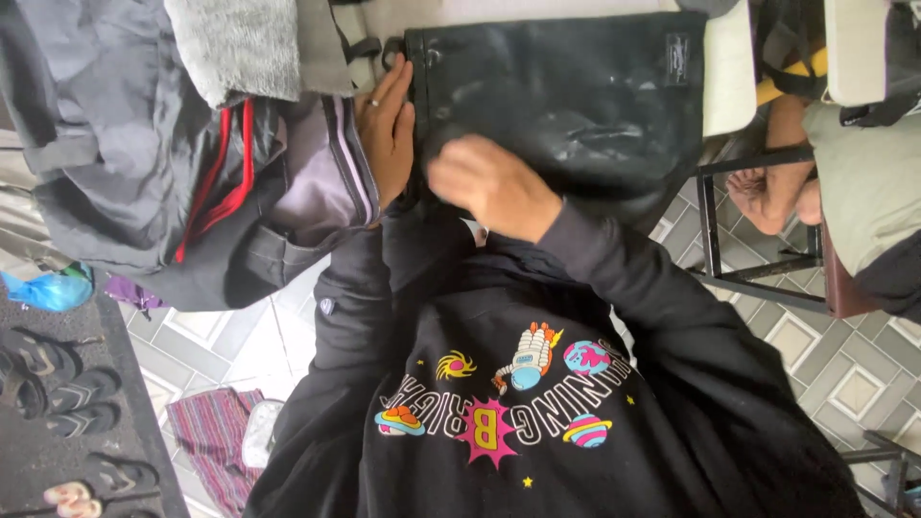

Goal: The person cleans a black bag placed on a table using a small round sponge. They wipe the surface of the bag in circular motions, occasionally dipping the sponge into a white cup of liquid to re-wet it. The person also lifts the bag to wipe underneath it and continues cleaning the exterior.

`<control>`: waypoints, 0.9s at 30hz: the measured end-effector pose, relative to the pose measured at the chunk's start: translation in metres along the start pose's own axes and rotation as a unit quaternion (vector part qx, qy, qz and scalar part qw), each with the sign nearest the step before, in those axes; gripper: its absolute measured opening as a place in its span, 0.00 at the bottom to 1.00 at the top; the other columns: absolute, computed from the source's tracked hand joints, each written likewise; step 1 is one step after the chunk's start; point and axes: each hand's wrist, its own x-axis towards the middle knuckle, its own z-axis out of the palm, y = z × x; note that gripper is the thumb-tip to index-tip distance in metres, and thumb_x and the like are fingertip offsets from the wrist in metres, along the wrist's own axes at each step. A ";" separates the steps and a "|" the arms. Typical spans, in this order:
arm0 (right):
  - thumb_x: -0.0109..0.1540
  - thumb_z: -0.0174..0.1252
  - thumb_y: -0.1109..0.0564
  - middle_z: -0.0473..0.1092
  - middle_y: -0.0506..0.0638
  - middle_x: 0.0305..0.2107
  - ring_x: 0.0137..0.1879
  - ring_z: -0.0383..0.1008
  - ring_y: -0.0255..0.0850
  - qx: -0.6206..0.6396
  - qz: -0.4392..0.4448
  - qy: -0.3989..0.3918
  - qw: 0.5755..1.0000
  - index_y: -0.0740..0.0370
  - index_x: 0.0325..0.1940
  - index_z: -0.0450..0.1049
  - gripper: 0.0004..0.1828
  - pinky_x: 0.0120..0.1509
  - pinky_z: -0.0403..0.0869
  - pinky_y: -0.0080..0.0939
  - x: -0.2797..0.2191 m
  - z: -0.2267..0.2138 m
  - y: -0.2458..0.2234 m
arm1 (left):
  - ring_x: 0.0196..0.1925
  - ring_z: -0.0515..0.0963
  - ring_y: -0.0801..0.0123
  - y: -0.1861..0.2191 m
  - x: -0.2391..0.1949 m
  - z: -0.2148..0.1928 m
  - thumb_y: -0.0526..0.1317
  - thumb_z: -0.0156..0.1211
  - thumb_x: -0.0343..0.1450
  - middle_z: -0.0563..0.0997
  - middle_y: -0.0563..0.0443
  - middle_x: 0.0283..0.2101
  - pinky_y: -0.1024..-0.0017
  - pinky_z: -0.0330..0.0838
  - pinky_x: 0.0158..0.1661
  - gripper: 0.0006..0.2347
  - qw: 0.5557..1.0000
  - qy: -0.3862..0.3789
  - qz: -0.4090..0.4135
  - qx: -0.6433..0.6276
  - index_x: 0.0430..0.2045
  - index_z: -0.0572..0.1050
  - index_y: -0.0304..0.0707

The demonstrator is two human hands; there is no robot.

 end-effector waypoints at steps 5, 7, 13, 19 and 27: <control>0.70 0.53 0.67 0.74 0.56 0.42 0.53 0.70 0.50 -0.059 -0.056 -0.080 0.993 0.72 0.46 0.79 0.08 0.65 0.74 0.48 0.007 0.005 0.012 | 0.69 0.72 0.54 -0.004 -0.004 0.005 0.32 0.41 0.81 0.66 0.46 0.72 0.63 0.63 0.67 0.18 1.000 0.017 -0.009 -0.011 0.69 0.64 0.39; 0.70 0.51 0.69 0.73 0.58 0.50 0.60 0.68 0.53 -0.075 0.008 -0.066 0.995 0.72 0.52 0.78 0.11 0.69 0.73 0.52 0.012 0.014 0.029 | 0.72 0.69 0.55 -0.006 -0.001 0.007 0.29 0.41 0.80 0.66 0.43 0.71 0.62 0.62 0.68 0.19 0.999 0.017 -0.015 -0.031 0.68 0.64 0.36; 0.69 0.51 0.70 0.75 0.57 0.48 0.62 0.68 0.56 -0.026 -0.048 -0.086 0.995 0.72 0.48 0.80 0.11 0.67 0.75 0.51 0.013 0.005 0.020 | 0.75 0.64 0.57 -0.009 -0.001 0.010 0.26 0.40 0.77 0.66 0.42 0.71 0.61 0.57 0.72 0.21 0.998 0.020 -0.018 -0.049 0.68 0.64 0.32; 0.65 0.52 0.75 0.77 0.61 0.51 0.64 0.73 0.55 -0.013 -0.033 -0.141 0.989 0.67 0.49 0.82 0.16 0.73 0.71 0.54 0.012 0.008 0.050 | 0.75 0.64 0.56 -0.014 -0.004 0.019 0.25 0.40 0.77 0.66 0.43 0.72 0.61 0.57 0.72 0.21 0.996 0.039 -0.020 -0.074 0.68 0.63 0.34; 0.62 0.42 0.82 0.75 0.68 0.50 0.64 0.72 0.66 -0.023 0.071 -0.105 0.992 0.73 0.50 0.79 0.23 0.74 0.71 0.57 0.030 0.005 0.050 | 0.76 0.64 0.55 -0.007 -0.004 0.015 0.25 0.40 0.76 0.66 0.43 0.72 0.61 0.55 0.74 0.21 0.996 0.042 -0.020 -0.079 0.67 0.64 0.32</control>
